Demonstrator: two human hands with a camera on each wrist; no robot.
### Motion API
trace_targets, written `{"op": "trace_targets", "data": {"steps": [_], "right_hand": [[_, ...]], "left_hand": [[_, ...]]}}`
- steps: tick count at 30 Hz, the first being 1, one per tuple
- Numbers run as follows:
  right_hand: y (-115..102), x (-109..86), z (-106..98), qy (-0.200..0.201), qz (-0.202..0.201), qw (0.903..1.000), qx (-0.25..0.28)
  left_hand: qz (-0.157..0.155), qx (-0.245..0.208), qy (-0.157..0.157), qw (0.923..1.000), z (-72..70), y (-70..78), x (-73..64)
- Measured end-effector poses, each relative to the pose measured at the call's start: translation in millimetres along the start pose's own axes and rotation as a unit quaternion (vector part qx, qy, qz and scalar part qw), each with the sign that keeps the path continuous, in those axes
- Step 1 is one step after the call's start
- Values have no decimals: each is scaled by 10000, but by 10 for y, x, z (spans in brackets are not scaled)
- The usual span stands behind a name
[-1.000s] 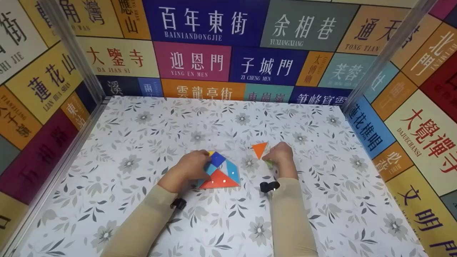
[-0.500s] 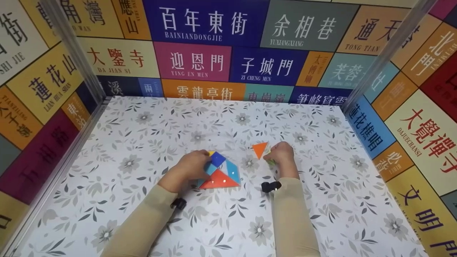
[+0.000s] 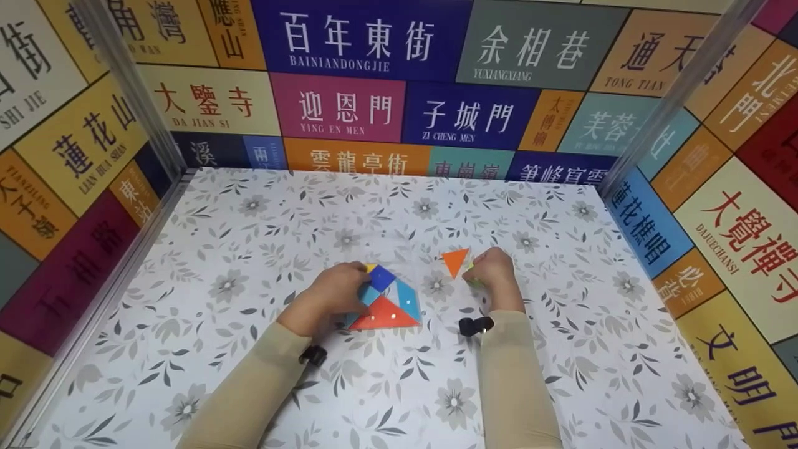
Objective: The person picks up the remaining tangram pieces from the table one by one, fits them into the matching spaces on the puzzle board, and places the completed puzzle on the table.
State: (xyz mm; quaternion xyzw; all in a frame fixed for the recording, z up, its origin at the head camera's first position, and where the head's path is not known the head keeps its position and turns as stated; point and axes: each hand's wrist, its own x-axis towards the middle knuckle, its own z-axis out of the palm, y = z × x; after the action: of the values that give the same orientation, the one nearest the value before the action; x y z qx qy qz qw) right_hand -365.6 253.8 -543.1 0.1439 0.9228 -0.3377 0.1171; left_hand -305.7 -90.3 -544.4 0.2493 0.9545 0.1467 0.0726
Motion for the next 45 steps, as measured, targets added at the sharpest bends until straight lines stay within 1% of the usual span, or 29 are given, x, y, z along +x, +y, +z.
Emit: {"op": "trace_targets", "data": {"steps": [8, 14, 19, 23, 26, 30, 32, 37, 45], "right_hand": [[-26, 19, -10, -109, 97, 9999, -58], [-56, 27, -32, -198, 109, 9997, -55], [-58, 24, -40, -286, 210, 9994, 7], [-51, 8, -40, -283, 284, 9991, 106], [-44, 8, -42, -224, 109, 9997, -3], [-42, 13, -47, -210, -63, 9996, -188], [-46, 6, -50, -256, 12, 9996, -127], [-50, -5, -54, -265, 53, 9996, -45], [-18, -12, -51, -188, -36, 9998, 72]], "left_hand": [[-201, -104, -145, 9996, -9, 17, -1], [-253, -108, -74, 9996, -19, 15, -5], [-313, -141, -135, 9993, -5, 6, 8], [-231, -89, -104, 9996, 1, 2, 10], [-113, -5, -49, 9999, 0, -6, 14], [-37, 59, -30, 10000, 2, -12, 25], [-66, 68, -39, 9999, 3, -9, 26], [-143, 56, -54, 9999, 0, -6, 22], [-142, 9, -78, 9999, -4, -5, 22]]}}
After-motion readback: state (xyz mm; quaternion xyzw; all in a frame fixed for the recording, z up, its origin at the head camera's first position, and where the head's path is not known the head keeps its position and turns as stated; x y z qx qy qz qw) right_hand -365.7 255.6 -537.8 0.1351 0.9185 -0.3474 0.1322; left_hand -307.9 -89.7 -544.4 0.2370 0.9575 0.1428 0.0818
